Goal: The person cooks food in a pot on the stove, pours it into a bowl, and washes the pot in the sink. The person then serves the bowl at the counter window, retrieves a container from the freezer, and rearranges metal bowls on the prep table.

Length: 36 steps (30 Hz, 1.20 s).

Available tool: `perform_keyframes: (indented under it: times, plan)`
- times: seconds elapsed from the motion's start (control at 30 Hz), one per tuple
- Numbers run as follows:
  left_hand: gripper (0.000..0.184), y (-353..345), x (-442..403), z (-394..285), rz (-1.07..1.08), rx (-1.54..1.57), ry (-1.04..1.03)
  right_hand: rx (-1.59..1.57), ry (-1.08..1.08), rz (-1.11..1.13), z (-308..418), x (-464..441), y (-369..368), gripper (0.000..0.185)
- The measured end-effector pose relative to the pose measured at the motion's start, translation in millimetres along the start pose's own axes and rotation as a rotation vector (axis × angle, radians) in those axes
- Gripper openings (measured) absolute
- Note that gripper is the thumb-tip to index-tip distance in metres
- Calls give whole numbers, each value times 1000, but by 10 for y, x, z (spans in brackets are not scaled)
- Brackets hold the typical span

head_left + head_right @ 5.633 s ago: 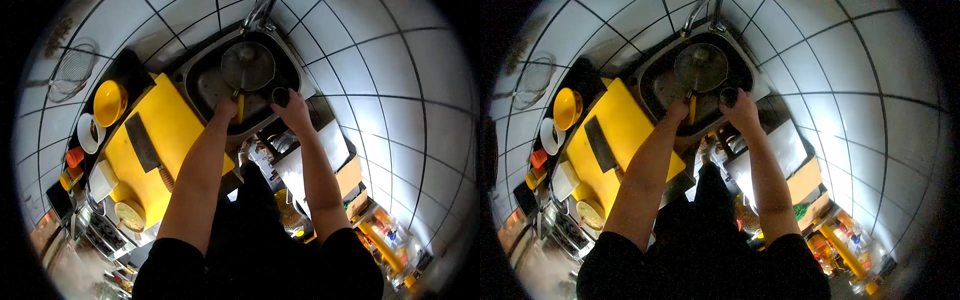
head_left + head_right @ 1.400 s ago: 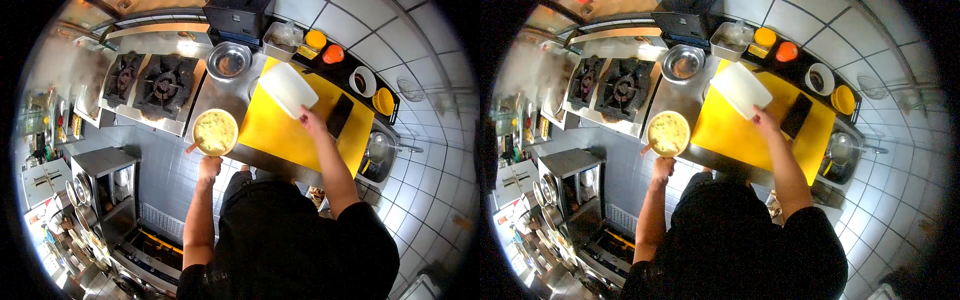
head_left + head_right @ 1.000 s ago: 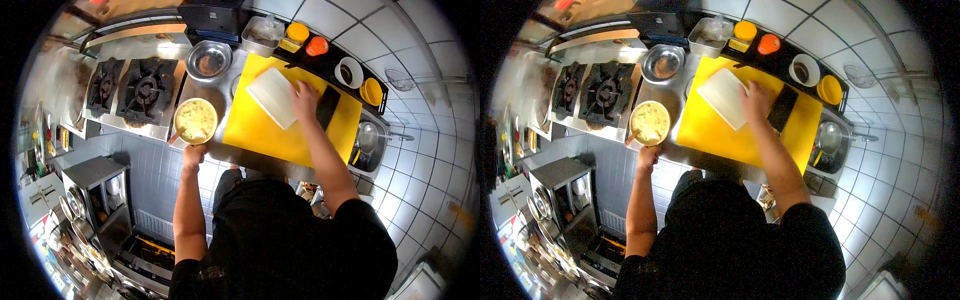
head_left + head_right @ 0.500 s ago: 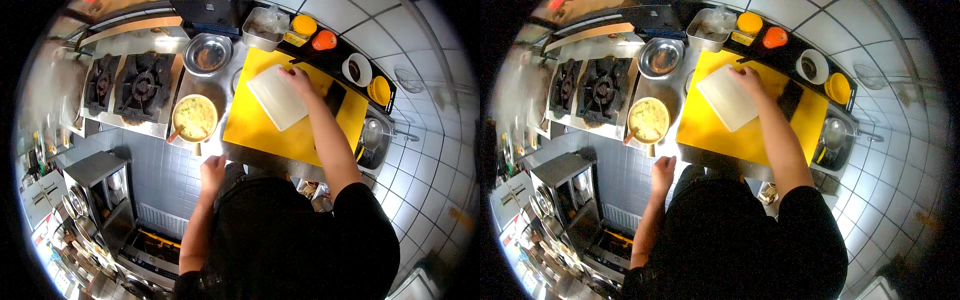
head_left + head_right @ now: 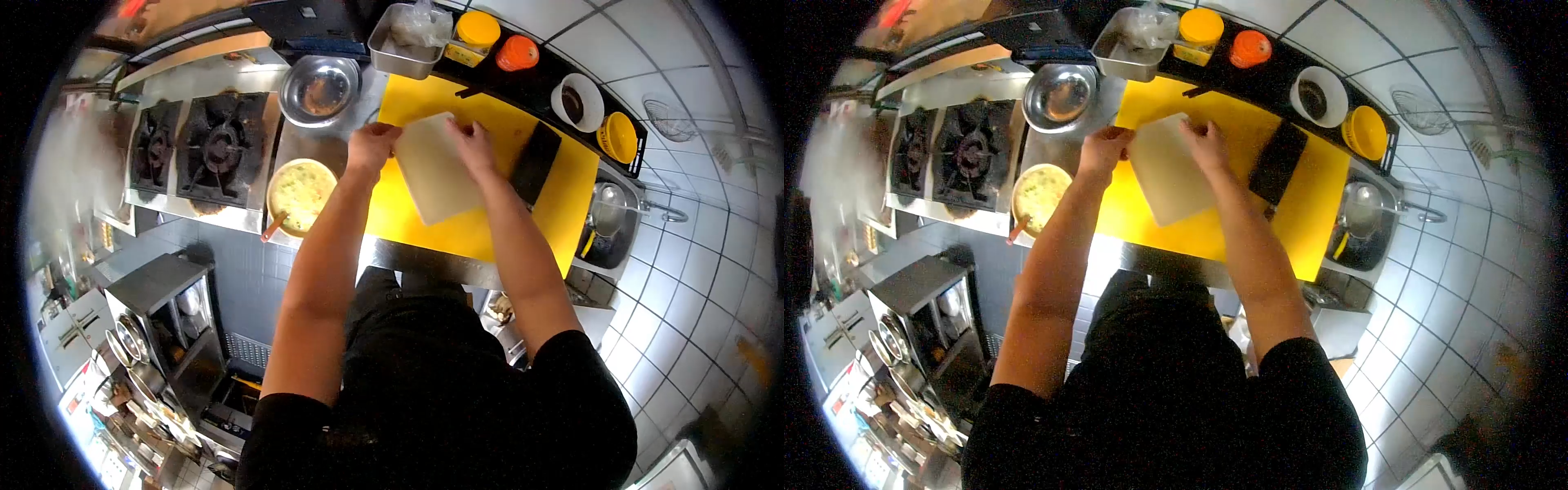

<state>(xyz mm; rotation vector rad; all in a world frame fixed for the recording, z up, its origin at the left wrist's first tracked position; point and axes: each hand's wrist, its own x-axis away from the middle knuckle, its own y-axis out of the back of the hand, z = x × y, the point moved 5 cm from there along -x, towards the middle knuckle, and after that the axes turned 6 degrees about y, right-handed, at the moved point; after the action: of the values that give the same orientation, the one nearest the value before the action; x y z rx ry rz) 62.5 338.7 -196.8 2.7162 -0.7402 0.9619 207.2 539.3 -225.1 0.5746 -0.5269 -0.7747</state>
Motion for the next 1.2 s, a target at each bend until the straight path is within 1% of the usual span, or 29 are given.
perform_keyframes:
  times: [0.07, 0.13, 0.23, 0.33, 0.43, 0.53, 0.57, 0.67, 0.7, 0.73, 0.8, 0.87, 0.93, 0.97, 1.0, 1.07, 1.13, 1.2]
  plan:
    - [22, 9, 19, -5, 33, 20, -8, -18, -19, 66, 33, -27, -3, 70]
    - [21, 11, 26, -15, 43, 28, -5, 43, -8, 168, 303, 236, 292, 80]
    - [20, -13, 35, -13, 34, 32, 32, -59, -126, 382, 207, 446, 458, 70]
    - [20, -84, 117, -12, 49, -12, 50, -161, -95, 395, 23, 584, 489, 54]
    - [21, -159, 198, 13, 96, -24, 42, -604, -332, 370, -219, 772, 392, 46]
    - [21, -241, 222, 92, 120, -68, 86, -898, -349, 407, -258, 892, 390, 41]
    - [19, -249, 182, 141, 124, -80, 118, -956, -355, 393, -266, 930, 417, 43]
    - [39, -81, 77, 38, -215, 346, 48, -1100, -340, 327, -274, 1017, 505, 47]
    - [50, 75, -8, -44, -351, 447, 20, -1129, -323, 282, -276, 1067, 553, 47]
    - [54, 246, -262, 88, -406, 646, -25, -1156, -302, 237, -278, 1121, 612, 47]
    - [57, 516, -295, -46, -674, 678, 225, -1189, -399, 297, -455, 1174, 633, 49]
    - [51, 743, -642, 92, -796, 655, 229, -1332, -389, 396, -440, 1260, 670, 49]
    - [43, 763, -712, 74, -685, 761, -23, -1190, -424, 255, -451, 1340, 725, 46]
    - [40, 784, -754, 140, -701, 738, -9, -1117, -447, 182, -464, 1373, 754, 44]
    - [38, 805, -739, 182, -722, 715, 9, -1117, -443, 172, -469, 1386, 750, 45]
    - [34, 620, -543, 181, -589, 815, -36, -1125, -441, 145, -517, 1345, 693, 46]
    - [29, 445, -99, 153, -472, 599, 69, -1189, -442, 160, -526, 1304, 672, 49]
    - [25, 269, 322, 295, -408, 626, -31, -1291, -429, 176, -480, 1292, 629, 48]
